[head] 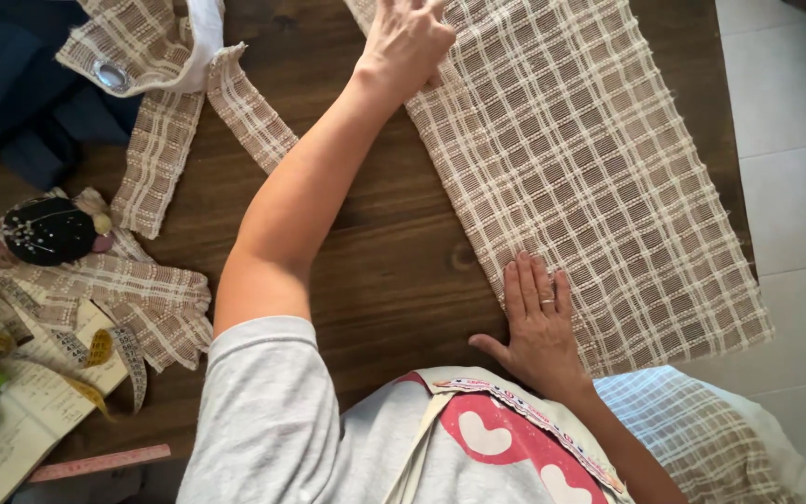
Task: The person folds a piece of checkered fabric on a wooden table. They align the edges, fold the fabric in half, and smooth it out with their hands. Scissors and a measuring tape are visible on the table but are not used.
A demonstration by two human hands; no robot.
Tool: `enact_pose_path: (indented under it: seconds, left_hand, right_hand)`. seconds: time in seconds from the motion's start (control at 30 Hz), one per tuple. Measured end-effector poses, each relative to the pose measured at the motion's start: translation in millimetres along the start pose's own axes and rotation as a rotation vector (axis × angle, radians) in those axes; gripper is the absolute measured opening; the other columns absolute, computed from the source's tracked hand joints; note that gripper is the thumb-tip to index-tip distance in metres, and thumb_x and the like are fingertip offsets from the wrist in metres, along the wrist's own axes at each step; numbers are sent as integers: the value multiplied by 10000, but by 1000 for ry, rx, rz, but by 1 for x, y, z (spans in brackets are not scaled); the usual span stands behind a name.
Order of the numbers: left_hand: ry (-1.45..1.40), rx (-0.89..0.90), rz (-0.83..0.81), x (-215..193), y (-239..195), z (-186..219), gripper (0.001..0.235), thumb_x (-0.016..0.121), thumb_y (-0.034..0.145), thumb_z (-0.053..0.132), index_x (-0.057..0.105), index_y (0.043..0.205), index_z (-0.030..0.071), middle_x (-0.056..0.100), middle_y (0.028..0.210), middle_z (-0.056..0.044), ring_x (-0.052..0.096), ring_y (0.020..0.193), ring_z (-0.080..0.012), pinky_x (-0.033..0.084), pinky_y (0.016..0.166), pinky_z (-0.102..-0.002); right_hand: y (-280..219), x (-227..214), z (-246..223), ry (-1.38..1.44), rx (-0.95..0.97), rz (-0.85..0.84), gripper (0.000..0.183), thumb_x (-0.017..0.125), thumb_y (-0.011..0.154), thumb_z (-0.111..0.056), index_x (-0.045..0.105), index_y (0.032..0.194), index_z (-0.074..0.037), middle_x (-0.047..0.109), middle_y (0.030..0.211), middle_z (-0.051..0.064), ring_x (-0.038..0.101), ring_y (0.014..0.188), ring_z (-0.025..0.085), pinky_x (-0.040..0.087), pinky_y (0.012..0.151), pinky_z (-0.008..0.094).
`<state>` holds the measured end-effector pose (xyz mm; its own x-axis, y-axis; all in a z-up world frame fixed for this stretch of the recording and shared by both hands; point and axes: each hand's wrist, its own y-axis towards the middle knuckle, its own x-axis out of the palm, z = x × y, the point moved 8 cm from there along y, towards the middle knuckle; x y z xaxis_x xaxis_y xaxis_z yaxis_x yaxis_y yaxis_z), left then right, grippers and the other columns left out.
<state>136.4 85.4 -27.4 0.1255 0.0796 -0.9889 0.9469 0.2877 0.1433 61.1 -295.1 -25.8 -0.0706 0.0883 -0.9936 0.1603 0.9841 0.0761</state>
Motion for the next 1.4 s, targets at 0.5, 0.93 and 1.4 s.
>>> enact_pose_path:
  seconds: [0.5, 0.93, 1.4]
  left_hand:
    - [-253, -393, -447, 6, -79, 54, 936, 159, 987, 765, -86, 1608, 110, -167, 1702, -110, -219, 1541, -263, -234, 1204, -539]
    - [-226, -347, -174, 32, -99, 100, 1005, 375, 979, 741, 199, 1621, -11, 176, 1689, -266, 48, 1571, -434, -63, 1235, -671]
    - [-254, -482, 252, 49, -115, 33, 886, 659, 907, 666, 468, 1511, 46, 505, 1499, -257, 309, 1490, -446, 205, 1240, -562]
  right_hand:
    - [-14, 8, 3, 4, -17, -45, 1156, 455, 836, -828, 294, 1581, 41, 271, 1675, 237, 243, 1568, 371, 127, 1290, 572]
    - [81, 3, -10, 104, -18, 203, 1076, 499, 878, -771, 417, 1535, 77, 330, 1637, 297, 294, 1534, 436, 173, 1270, 507]
    - [83, 24, -12, 3, -20, 115, 1178, 445, 826, -880, 371, 1567, 33, 334, 1647, 252, 261, 1552, 404, 122, 1275, 548]
